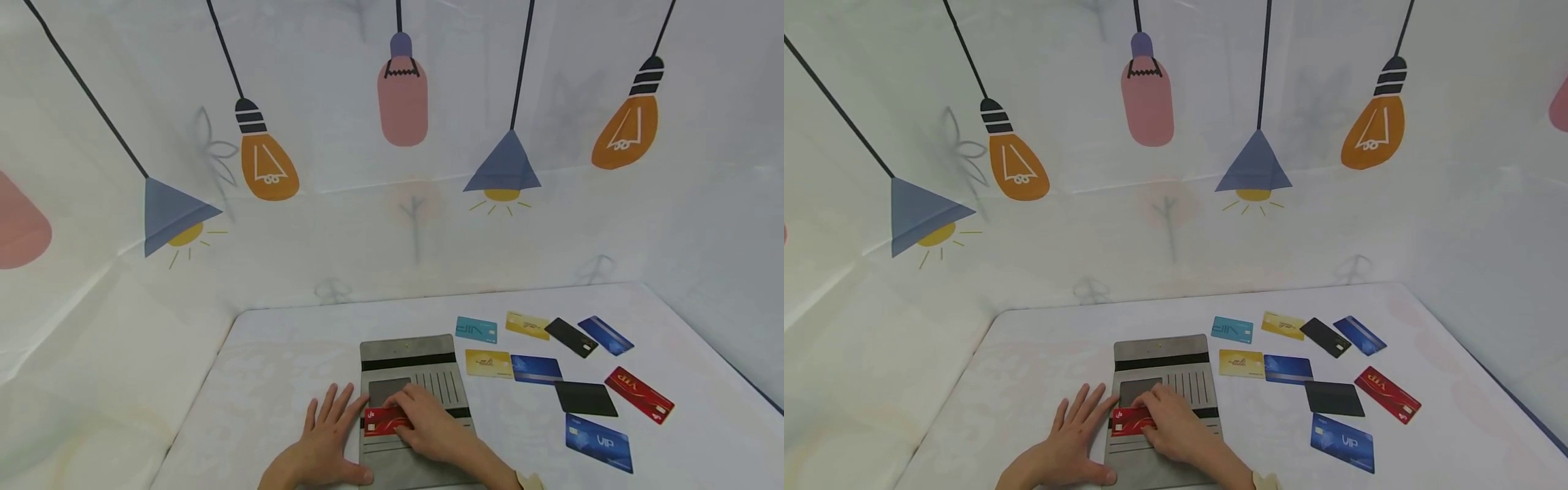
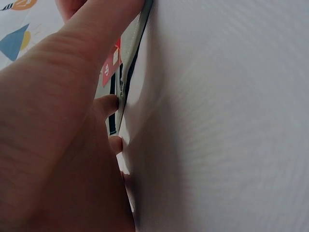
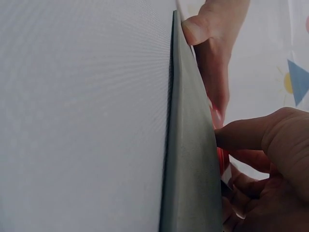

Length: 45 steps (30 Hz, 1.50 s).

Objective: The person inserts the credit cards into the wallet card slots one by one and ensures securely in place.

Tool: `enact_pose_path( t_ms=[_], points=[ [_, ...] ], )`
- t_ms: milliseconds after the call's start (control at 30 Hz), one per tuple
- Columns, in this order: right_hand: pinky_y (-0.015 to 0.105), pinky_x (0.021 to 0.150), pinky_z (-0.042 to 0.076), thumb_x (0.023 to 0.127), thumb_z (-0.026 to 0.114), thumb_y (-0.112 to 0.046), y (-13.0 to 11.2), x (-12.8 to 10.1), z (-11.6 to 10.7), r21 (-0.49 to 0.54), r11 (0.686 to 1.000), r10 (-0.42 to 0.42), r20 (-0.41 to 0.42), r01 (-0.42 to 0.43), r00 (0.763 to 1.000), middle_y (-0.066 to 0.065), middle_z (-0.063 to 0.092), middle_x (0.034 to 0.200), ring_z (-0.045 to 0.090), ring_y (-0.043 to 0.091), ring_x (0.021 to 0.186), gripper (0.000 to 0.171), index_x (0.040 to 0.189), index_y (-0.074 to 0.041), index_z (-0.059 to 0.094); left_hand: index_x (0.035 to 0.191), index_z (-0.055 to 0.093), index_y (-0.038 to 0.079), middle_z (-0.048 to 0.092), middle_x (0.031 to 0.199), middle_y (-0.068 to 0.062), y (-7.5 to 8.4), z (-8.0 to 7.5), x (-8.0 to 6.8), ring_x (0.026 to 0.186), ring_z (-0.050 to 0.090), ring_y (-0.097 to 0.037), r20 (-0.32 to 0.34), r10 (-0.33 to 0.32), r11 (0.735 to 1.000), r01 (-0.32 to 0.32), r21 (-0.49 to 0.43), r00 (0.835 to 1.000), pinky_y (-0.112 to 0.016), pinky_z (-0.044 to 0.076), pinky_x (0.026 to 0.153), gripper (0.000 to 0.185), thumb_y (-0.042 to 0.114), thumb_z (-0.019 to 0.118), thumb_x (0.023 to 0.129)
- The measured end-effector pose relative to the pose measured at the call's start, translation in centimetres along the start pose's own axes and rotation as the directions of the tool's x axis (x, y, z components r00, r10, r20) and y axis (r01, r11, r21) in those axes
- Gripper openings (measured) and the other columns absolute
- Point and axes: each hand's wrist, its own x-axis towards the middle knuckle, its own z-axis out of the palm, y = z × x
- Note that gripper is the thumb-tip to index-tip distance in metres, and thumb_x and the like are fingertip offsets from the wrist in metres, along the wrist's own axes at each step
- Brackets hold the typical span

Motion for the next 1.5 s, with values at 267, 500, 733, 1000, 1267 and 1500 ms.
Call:
enact_pose_path(
  t_ms=[267,500,733,1000,1267,1500],
  points=[
    [0.028,0.087,0.047,0.091,0.070,-0.016,0.11,-0.15,-0.05,-0.003,1.000,-0.029,-0.021,0.029,0.999,-0.012,0.051,0.101,0.046,0.003,0.093,0.029,0.118,-0.021,0.063,0.155,0.027,0.022,0.012,0.165,-0.013,0.09,0.03,0.02,0.150,-0.001,-0.043,0.003,-0.002,1.000,0.002,0.003,1.000,-0.073,-0.004,0.110,0.114,0.071,0.077,0.065],
    [0.024,0.081,0.045,0.090,0.071,-0.015,0.24,-0.16,-0.01,-0.004,0.999,-0.039,-0.029,0.039,0.999,-0.012,0.049,0.097,0.044,0.003,0.089,0.026,0.116,-0.019,0.064,0.155,0.028,0.023,0.013,0.165,-0.013,-0.03,0.07,0.10,0.150,-0.001,-0.042,0.003,-0.002,1.000,0.002,-0.002,1.000,-0.072,-0.004,0.110,0.114,0.073,0.076,0.064],
    [0.024,0.083,0.046,0.090,0.071,-0.016,0.18,-0.11,0.08,0.033,0.999,0.012,-0.016,-0.011,1.000,-0.012,0.049,0.098,0.044,0.004,0.093,0.025,0.114,-0.019,0.064,0.155,0.028,0.028,0.013,0.165,-0.012,-0.51,0.41,0.43,0.150,-0.003,-0.041,0.004,-0.013,1.000,0.013,-0.021,1.000,-0.071,-0.008,0.110,0.114,0.077,0.074,0.062],
    [0.021,0.078,0.043,0.090,0.071,-0.013,0.21,-0.20,-0.05,0.049,0.999,-0.013,-0.027,0.015,1.000,-0.011,0.047,0.095,0.041,0.004,0.091,0.023,0.111,-0.017,0.064,0.155,0.028,0.026,0.012,0.165,-0.012,-0.40,0.31,0.28,0.150,-0.003,-0.042,0.005,-0.003,1.000,0.003,-0.019,1.000,-0.071,-0.008,0.110,0.114,0.075,0.075,0.064],
    [0.020,0.077,0.037,0.093,0.067,-0.013,0.23,-0.18,-0.11,0.032,0.998,-0.050,-0.015,0.050,0.999,-0.015,0.044,0.087,0.039,0.003,0.087,0.012,0.102,-0.021,0.068,0.156,0.026,0.022,0.011,0.165,-0.013,-0.09,0.05,0.01,0.150,-0.002,-0.042,-0.002,0.012,1.000,-0.012,-0.006,1.000,-0.072,-0.003,0.110,0.114,0.071,0.077,0.066],
    [0.018,0.073,0.038,0.093,0.068,-0.015,0.45,-0.07,-0.05,0.028,0.998,-0.063,-0.001,0.063,0.998,-0.015,0.045,0.083,0.040,-0.001,0.080,0.008,0.099,-0.020,0.070,0.156,0.026,0.023,0.010,0.165,-0.013,-0.20,0.10,0.11,0.150,-0.002,-0.042,0.001,0.007,1.000,-0.007,-0.010,1.000,-0.072,-0.004,0.110,0.114,0.072,0.076,0.066]
  ],
)
